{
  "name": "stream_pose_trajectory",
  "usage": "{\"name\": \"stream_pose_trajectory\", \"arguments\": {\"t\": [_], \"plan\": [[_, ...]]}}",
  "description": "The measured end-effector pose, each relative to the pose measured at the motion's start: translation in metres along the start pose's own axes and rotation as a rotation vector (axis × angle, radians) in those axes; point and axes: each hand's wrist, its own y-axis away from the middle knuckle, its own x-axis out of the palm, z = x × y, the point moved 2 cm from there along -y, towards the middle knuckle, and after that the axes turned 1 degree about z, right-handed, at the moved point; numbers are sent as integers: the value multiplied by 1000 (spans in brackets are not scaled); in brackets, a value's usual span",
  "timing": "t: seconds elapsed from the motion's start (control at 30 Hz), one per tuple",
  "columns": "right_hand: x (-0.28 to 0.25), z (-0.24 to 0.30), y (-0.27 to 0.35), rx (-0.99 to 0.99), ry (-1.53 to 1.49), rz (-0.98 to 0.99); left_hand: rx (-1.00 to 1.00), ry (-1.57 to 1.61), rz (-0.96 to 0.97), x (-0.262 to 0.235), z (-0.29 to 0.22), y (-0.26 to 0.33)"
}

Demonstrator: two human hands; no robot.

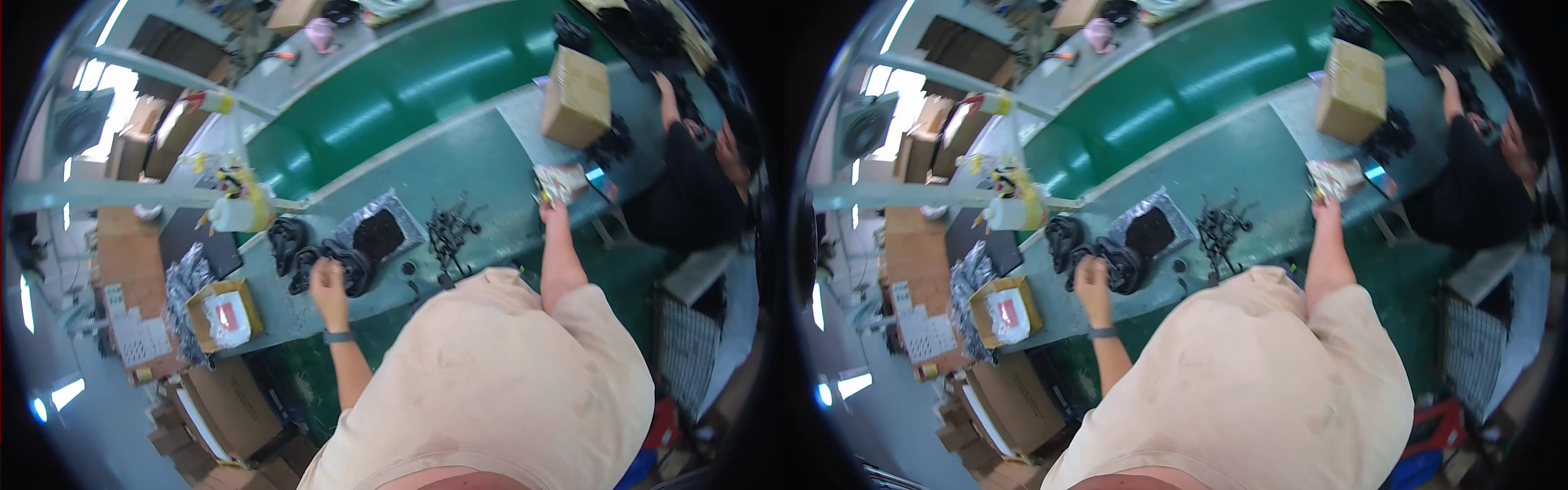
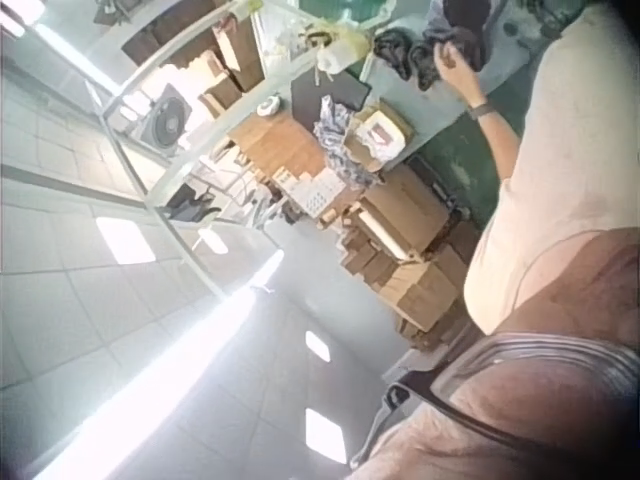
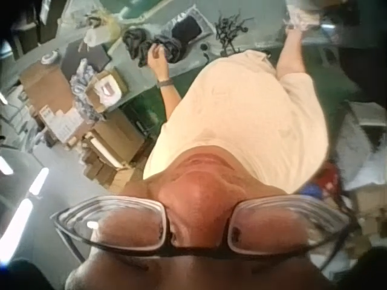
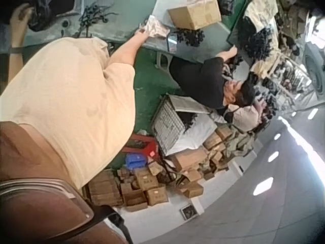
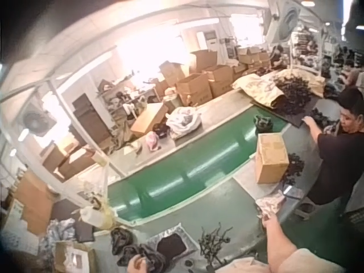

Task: Packaging bicycle seats into plastic bags and placing them on a conveyor belt.

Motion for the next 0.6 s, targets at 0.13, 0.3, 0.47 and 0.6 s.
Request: {"name": "stream_pose_trajectory", "arguments": {"t": [0.13, 0.3, 0.47, 0.6], "plan": [[26, -49, 41, -381, 260, 29, -50, -33, 15, 17, -1, 50], [135, -66, 246, -802, 1059, 311, 161, -105, 140, 59, -82, 51], [176, -99, 464, -1095, 1813, 772, 333, -47, 462, 123, -170, 43], [172, -165, 576, -1000, 1648, 978, 424, -113, 677, 146, -218, 50]]}}
